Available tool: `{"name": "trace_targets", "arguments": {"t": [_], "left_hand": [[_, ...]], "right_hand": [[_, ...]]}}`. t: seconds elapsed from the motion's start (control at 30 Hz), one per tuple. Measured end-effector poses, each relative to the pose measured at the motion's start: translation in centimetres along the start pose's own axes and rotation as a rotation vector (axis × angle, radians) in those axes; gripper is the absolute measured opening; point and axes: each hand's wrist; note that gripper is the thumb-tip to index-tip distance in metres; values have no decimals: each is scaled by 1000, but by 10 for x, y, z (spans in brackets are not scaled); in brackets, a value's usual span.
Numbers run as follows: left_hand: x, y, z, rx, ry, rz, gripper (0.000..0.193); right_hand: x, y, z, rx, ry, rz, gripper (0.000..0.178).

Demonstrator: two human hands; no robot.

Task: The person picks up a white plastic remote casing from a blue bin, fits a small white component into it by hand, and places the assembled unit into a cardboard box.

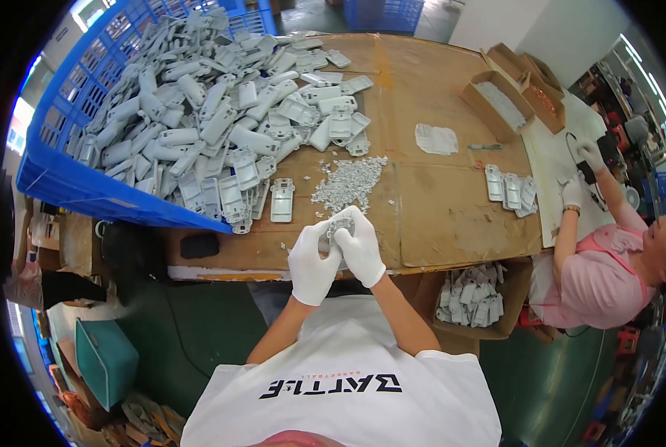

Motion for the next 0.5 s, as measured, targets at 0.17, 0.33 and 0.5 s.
{"name": "trace_targets", "arguments": {"t": [0.17,0.33,0.5], "left_hand": [[1,-1,-1,-38,39,-14,33],[-2,-6,-5,-17,-4,8,36],[-6,-6,-9,1,81,54,47]], "right_hand": [[7,-2,1,45,32,-70,21],[17,3,2,57,-3,-97,25],[18,4,20,100,68,-19,40]]}}
Point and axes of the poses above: each hand's wrist, its own z-axis away from the middle knuckle, its own y-axis out of the back of the hand, x = y × z, and after that the axes turned 12 degrees about x, right-handed
